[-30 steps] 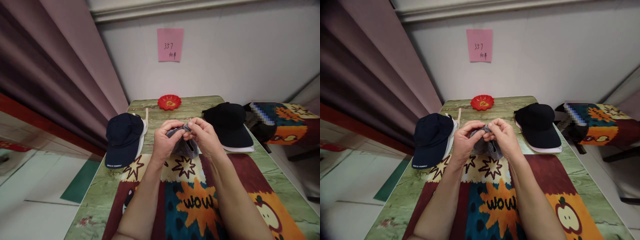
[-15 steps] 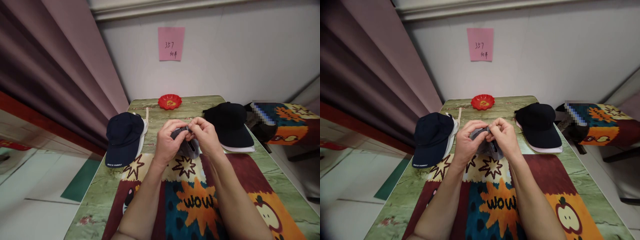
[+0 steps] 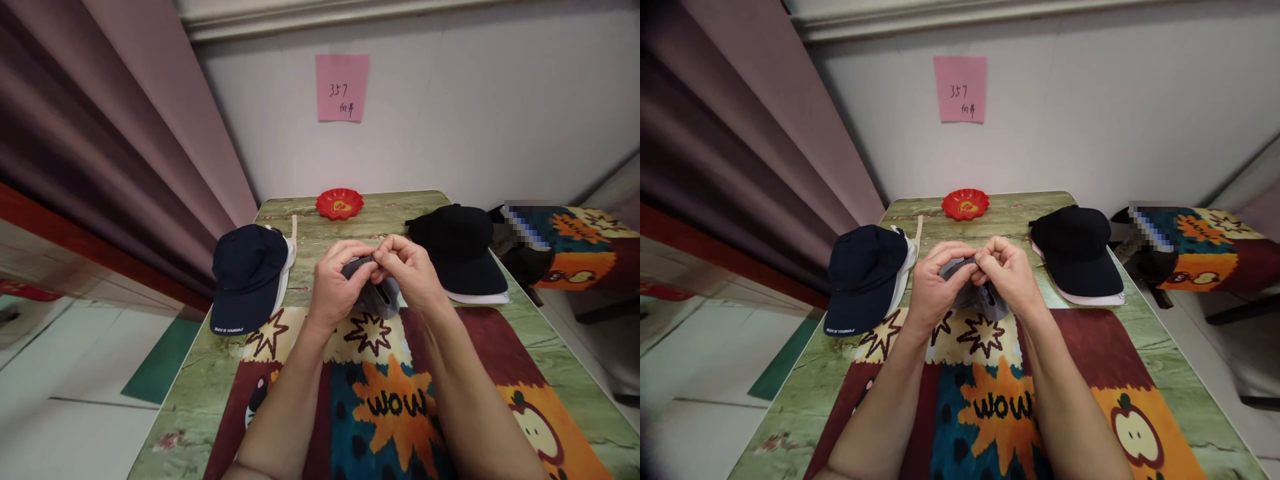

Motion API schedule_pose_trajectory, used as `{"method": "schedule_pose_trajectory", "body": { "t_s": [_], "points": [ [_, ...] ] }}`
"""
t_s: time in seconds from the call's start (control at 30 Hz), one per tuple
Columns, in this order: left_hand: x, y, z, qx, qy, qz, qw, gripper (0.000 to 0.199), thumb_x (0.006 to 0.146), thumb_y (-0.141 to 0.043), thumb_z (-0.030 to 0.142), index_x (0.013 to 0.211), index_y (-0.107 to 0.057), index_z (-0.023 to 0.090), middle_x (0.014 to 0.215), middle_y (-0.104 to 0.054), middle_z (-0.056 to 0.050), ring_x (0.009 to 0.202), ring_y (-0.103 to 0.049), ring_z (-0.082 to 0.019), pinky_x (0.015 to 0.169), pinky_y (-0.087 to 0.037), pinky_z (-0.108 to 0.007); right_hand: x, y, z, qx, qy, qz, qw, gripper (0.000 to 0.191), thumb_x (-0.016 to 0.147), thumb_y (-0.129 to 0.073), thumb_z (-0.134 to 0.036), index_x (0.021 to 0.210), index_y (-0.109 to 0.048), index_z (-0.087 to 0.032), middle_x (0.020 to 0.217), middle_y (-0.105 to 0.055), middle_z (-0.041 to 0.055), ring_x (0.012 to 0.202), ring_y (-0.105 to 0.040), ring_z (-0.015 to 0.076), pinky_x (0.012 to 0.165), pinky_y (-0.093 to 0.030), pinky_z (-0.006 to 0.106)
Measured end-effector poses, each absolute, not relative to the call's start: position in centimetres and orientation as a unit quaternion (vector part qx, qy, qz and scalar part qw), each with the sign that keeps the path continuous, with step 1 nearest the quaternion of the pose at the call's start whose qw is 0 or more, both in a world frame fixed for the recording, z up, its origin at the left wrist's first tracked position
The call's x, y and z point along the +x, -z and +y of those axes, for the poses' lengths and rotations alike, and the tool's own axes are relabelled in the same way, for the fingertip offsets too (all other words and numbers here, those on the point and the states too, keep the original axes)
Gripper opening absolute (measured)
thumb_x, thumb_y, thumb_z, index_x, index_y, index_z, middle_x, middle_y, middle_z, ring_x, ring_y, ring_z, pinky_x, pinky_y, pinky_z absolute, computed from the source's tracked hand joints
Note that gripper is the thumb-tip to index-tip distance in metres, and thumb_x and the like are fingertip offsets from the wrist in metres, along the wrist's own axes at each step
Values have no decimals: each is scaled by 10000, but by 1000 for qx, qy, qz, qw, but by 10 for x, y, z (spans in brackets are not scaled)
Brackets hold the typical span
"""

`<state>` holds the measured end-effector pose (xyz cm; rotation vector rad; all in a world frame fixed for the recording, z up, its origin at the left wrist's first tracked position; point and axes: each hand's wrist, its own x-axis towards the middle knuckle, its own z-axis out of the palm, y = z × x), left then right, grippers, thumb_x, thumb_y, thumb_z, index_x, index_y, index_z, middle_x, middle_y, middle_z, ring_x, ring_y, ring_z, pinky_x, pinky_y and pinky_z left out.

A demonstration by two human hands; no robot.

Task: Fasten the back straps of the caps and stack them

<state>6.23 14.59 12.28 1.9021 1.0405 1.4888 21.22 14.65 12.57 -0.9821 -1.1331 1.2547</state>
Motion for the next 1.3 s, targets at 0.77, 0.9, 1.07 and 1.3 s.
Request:
{"method": "schedule_pose_trajectory", "body": {
  "t_s": [0.77, 0.9, 1.07, 1.3],
  "points": [
    [61, -117, 149, 536, -527, 443, 488, 62, 757, -763, 235, 740, -766, 176, 1127, -753, -118, 1115, -685, -274, 1069, -451, -455, 218, -122, 148, -407, -533, -519, 530, 395, 746, -842, -505, 741, -610, -185, 626, -701, 17, 558, -659, 128, 583, -573, 246],
    [63, -118, 148, 533, -527, 460, 476, 76, 741, -755, 236, 713, -750, 165, 1154, -739, -128, 1117, -679, -274, 1064, -446, -440, 216, -121, 147, -404, -520, -536, 528, 390, 767, -826, -509, 769, -611, -184, 648, -705, 20, 585, -673, 135, 602, -581, 254],
    [63, -119, 148, 518, -527, 464, 488, 125, 737, -745, 269, 687, -738, 155, 1140, -735, -140, 1127, -668, -274, 1050, -433, -396, 216, -120, 146, -412, -485, -567, 523, 382, 797, -798, -518, 800, -612, -184, 673, -700, 18, 614, -680, 145, 617, -581, 270],
    [61, -119, 150, 521, -515, 459, 503, 145, 727, -737, 283, 658, -728, 155, 1077, -733, -133, 1114, -652, -268, 1003, -433, -363, 218, -115, 147, -426, -434, -618, 498, 285, 885, -714, -454, 847, -616, -189, 701, -681, 22, 642, -666, 156, 614, -530, 276]
  ]
}}
